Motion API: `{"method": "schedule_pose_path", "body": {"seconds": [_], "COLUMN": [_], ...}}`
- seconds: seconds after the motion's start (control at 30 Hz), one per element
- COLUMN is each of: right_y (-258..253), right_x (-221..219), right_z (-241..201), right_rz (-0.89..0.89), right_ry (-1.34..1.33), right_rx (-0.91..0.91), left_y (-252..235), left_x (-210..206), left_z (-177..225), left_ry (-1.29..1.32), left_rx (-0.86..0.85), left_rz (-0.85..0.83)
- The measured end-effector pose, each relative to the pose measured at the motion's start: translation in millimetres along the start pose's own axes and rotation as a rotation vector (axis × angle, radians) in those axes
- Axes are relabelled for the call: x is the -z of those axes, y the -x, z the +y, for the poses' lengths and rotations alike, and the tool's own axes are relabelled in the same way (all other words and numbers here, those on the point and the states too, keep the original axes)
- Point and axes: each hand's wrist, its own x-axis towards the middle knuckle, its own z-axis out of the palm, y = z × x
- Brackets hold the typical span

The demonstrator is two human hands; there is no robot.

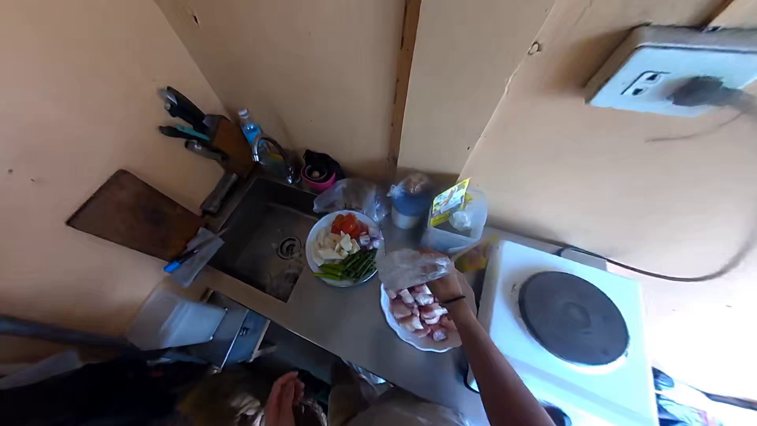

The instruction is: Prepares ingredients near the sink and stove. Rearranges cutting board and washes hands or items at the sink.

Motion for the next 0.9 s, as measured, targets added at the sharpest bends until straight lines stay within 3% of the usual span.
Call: {"method": "schedule_pose_path", "body": {"seconds": [0.1, 0.23, 0.4, 0.5, 0.57, 0.73, 0.9], "right_y": [-38.8, -48.9, -46.3, -51.7, -61.7, -99.6, -127.5], "right_x": [-30.0, -41.4, 18.5, 56.2, 65.9, 40.0, -1.0], "right_z": [7.9, -13.8, -32.3, -45.6, -50.2, -59.6, -42.9], "right_rz": [0.032, 0.269, 0.474, 0.550, 0.633, 0.897, 1.184], "right_ry": [0.052, -0.017, -0.470, -0.646, -0.577, -0.403, -0.784], "right_rx": [-0.115, -0.140, -0.061, -0.142, -0.181, -0.325, -0.490], "left_y": [-52.0, -106.8, -189.2, -253.5, -293.1, -371.9, -399.2], "left_x": [6.1, -1.0, -15.5, -0.3, 22.6, 83.7, 87.4], "left_z": [19.4, 51.7, 75.1, 87.3, 94.8, 90.5, 80.8], "left_ry": [0.101, 0.139, 0.189, 0.167, 0.140, 0.108, 0.107], "left_rx": [-0.008, 0.041, -0.004, 0.025, 0.050, 0.042, 0.180], "left_rz": [0.059, 0.066, -0.324, -0.394, -0.405, -0.482, -0.580]}}
